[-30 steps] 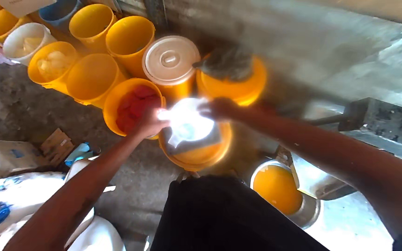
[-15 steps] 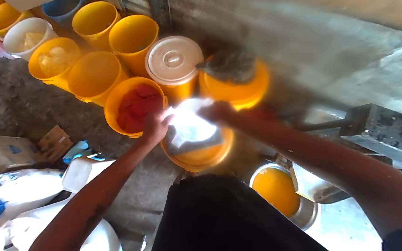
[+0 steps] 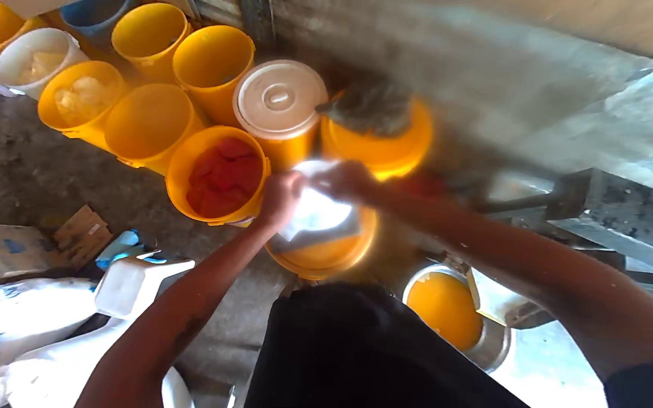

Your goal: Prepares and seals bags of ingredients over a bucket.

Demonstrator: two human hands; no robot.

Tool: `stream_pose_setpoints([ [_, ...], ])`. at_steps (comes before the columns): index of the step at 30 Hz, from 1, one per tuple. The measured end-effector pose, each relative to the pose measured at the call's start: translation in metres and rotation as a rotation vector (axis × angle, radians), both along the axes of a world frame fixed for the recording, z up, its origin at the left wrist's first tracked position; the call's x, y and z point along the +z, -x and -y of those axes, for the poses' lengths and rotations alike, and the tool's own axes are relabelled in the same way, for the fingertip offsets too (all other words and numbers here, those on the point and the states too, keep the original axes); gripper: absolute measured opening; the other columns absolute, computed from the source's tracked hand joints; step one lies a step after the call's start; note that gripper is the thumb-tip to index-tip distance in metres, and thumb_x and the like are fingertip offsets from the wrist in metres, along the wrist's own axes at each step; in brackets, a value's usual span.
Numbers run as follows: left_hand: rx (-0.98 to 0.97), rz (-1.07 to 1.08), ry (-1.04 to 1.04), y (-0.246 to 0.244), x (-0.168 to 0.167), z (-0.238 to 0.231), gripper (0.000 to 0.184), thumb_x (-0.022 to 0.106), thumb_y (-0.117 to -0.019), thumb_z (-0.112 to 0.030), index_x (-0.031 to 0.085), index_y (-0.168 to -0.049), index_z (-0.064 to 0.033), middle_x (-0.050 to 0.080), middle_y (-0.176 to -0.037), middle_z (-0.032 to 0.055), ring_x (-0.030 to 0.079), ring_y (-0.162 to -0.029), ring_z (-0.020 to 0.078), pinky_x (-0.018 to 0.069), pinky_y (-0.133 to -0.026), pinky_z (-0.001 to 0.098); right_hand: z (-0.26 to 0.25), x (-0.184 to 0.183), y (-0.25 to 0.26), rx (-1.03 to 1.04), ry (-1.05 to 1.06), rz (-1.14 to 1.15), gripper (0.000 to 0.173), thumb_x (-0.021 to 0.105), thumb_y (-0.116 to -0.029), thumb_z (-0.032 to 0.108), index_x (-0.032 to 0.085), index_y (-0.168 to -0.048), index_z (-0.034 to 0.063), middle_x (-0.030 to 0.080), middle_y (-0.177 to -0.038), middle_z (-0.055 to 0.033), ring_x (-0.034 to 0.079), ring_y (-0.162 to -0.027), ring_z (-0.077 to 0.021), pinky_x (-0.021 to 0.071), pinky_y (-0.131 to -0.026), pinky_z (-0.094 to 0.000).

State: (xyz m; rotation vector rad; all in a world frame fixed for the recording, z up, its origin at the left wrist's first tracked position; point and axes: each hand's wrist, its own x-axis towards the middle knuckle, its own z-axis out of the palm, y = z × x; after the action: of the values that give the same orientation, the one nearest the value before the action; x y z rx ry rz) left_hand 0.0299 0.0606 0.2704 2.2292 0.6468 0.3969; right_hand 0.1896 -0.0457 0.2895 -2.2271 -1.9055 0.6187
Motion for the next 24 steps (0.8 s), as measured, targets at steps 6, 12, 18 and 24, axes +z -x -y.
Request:
stream_pose_setpoints([
  [6, 0.037, -0.061, 0.164, 0.018, 0.030, -0.019, 0.028, 0.063, -0.1010, -0.019, 0.067, -0.119, 0.0024, 0.072, -0.104, 0.0158, 0.071, -0.087, 0.0209, 0.0595, -0.083, 0.0403, 0.004, 0.029, -0.013, -0.060, -0.044, -0.059, 0.042, 0.045, -0.1076, 0.046, 0.074, -0.122, 0.0195, 0.074, -0.097, -0.0186, 0.070, -0.094, -0.0421, 0.0511, -0.079, -0.0647],
  [12, -0.181, -0.416, -0.011, 0.040, -0.002, -0.021, 0.074, 0.075, -0.0928, -0.017, 0.039, -0.157, -0.0121, 0.060, -0.133, 0.0207, 0.065, -0.109, 0.0316, 0.0541, -0.095, 0.0477, 0.011, 0.028, -0.026, -0.059, -0.090, -0.126, 0.041, 0.046, -0.1073, 0.045, 0.074, -0.123, 0.0188, 0.075, -0.096, -0.0179, 0.070, -0.094, -0.0413, 0.0507, -0.082, -0.0649],
  [18, -0.317, -0.207, -0.176, 0.026, -0.006, -0.029, 0.023, 0.059, -0.1004, -0.004, 0.073, -0.118, 0.0003, 0.071, -0.105, 0.0197, 0.069, -0.101, 0.0324, 0.0531, -0.096, 0.0481, 0.010, 0.030, -0.024, -0.038, -0.101, -0.143, 0.041, 0.047, -0.1073, 0.043, 0.075, -0.121, 0.0172, 0.074, -0.093, -0.0179, 0.070, -0.091, -0.0401, 0.0508, -0.080, -0.0636],
  [24, -0.426, -0.096, -0.394, 0.009, 0.009, -0.028, 0.021, 0.056, -0.0975, -0.001, 0.074, -0.108, 0.0022, 0.071, -0.096, 0.0188, 0.071, -0.090, 0.0341, 0.0573, -0.081, 0.0504, 0.006, 0.043, -0.010, -0.091, -0.115, -0.017, 0.040, 0.048, -0.1062, 0.045, 0.076, -0.119, 0.0201, 0.074, -0.089, -0.0182, 0.070, -0.086, -0.0425, 0.0508, -0.074, -0.0640],
])
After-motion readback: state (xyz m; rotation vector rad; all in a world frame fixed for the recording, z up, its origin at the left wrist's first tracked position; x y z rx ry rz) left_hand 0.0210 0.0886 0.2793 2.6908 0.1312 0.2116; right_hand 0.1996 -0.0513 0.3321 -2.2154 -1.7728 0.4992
